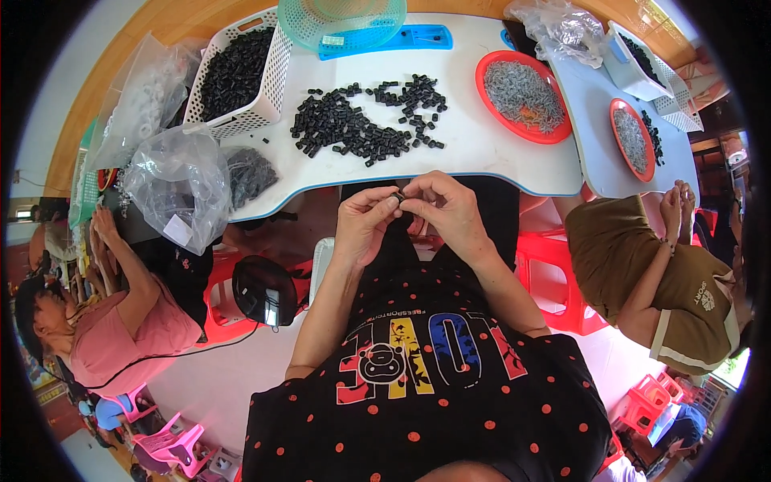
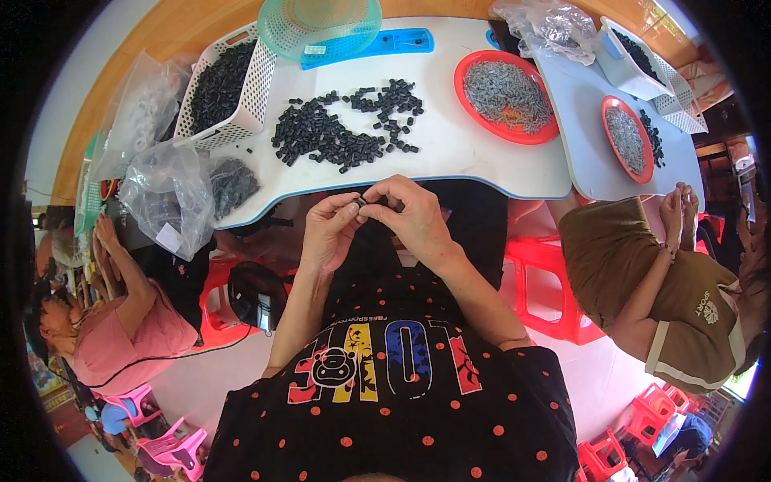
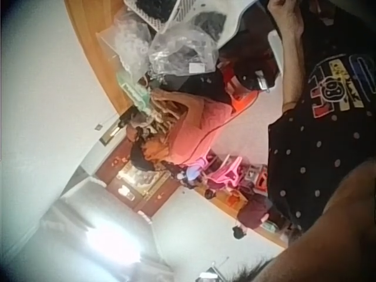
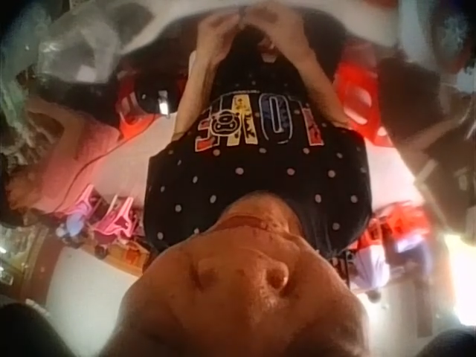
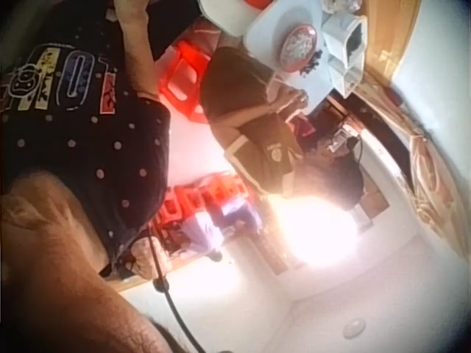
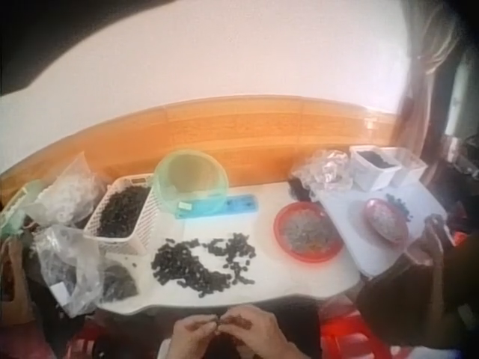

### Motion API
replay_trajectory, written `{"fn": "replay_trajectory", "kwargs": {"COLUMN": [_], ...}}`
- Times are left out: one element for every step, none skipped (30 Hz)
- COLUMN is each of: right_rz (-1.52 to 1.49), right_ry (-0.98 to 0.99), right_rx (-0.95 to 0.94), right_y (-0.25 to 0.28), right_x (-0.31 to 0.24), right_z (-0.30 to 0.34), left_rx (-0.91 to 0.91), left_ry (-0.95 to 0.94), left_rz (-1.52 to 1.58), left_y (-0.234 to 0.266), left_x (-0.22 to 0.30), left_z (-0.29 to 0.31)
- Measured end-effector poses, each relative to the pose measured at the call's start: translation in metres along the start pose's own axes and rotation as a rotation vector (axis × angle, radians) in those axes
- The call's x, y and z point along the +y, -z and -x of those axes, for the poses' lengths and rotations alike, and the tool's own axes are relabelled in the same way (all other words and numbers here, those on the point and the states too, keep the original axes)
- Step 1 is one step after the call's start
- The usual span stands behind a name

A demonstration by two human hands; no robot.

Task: The person assembles components by picking up plastic pieces and pins from the table and inserting the pins into the plastic pieces by hand.

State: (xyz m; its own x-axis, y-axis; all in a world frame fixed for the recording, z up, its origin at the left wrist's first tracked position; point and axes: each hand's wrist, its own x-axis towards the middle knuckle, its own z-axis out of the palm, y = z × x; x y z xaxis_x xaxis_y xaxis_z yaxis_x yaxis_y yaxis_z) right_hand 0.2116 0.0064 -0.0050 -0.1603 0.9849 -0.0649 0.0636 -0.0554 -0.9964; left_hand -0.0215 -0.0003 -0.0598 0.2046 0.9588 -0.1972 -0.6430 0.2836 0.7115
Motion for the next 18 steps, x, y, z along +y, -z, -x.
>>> {"fn": "replay_trajectory", "kwargs": {"right_rz": [-0.034,-0.069,-0.069,0.062,0.193,0.195,0.133,0.071,0.07,0.052,0.035,0.035,0.061,0.086,0.086,0.078,0.07,0.07], "right_ry": [0.022,0.045,0.045,0.124,0.203,0.202,0.246,0.289,0.29,0.272,0.254,0.255,0.232,0.209,0.211,0.22,0.229,0.231], "right_rx": [-0.014,-0.028,-0.032,-0.095,-0.158,-0.154,-0.186,-0.218,-0.22,-0.243,-0.267,-0.266,-0.258,-0.25,-0.252,-0.235,-0.219,-0.221], "right_y": [0.002,0.004,0.006,0.009,0.01,0.01,0.01,0.011,0.011,0.01,0.01,0.009,0.008,0.007,0.004,0.002,0.0,-0.002], "right_x": [0.003,0.005,0.0,-0.006,-0.01,-0.007,-0.004,-0.002,-0.004,-0.007,-0.009,-0.01,-0.009,-0.008,-0.006,-0.004,-0.002,-0.001], "right_z": [-0.003,-0.005,-0.006,-0.007,-0.008,-0.008,-0.008,-0.009,-0.008,-0.008,-0.007,-0.008,-0.009,-0.009,-0.01,-0.011,-0.012,-0.015], "left_rx": [-0.023,-0.025,-0.06,-0.096,-0.093,-0.093,-0.094,-0.097,-0.109,-0.122,-0.12,-0.088,-0.056,-0.058,-0.08,-0.103,-0.103,-0.084], "left_ry": [0.026,0.026,0.034,0.042,0.038,0.058,0.078,0.08,0.104,0.128,0.125,0.147,0.168,0.167,0.172,0.176,0.173,0.187], "left_rz": [0.016,0.016,0.045,0.073,0.073,0.095,0.117,0.117,0.092,0.067,0.066,0.105,0.144,0.144,0.154,0.165,0.164,0.223], "left_y": [0.001,0.003,0.007,0.011,0.015,0.011,0.007,0.007,0.01,0.012,0.012,0.008,0.004,0.003,0.002,0.002,0.0,-0.004], "left_x": [-0.001,-0.003,-0.005,-0.007,-0.009,-0.009,-0.008,-0.007,-0.003,0.0,0.001,0.003,0.006,0.006,0.008,0.01,0.01,0.01], "left_z": [-0.001,-0.001,-0.001,0.0,0.001,0.001,0.0,-0.001,-0.002,-0.002,0.0,0.001,0.002,0.0,-0.001,-0.002,-0.003,-0.004]}}
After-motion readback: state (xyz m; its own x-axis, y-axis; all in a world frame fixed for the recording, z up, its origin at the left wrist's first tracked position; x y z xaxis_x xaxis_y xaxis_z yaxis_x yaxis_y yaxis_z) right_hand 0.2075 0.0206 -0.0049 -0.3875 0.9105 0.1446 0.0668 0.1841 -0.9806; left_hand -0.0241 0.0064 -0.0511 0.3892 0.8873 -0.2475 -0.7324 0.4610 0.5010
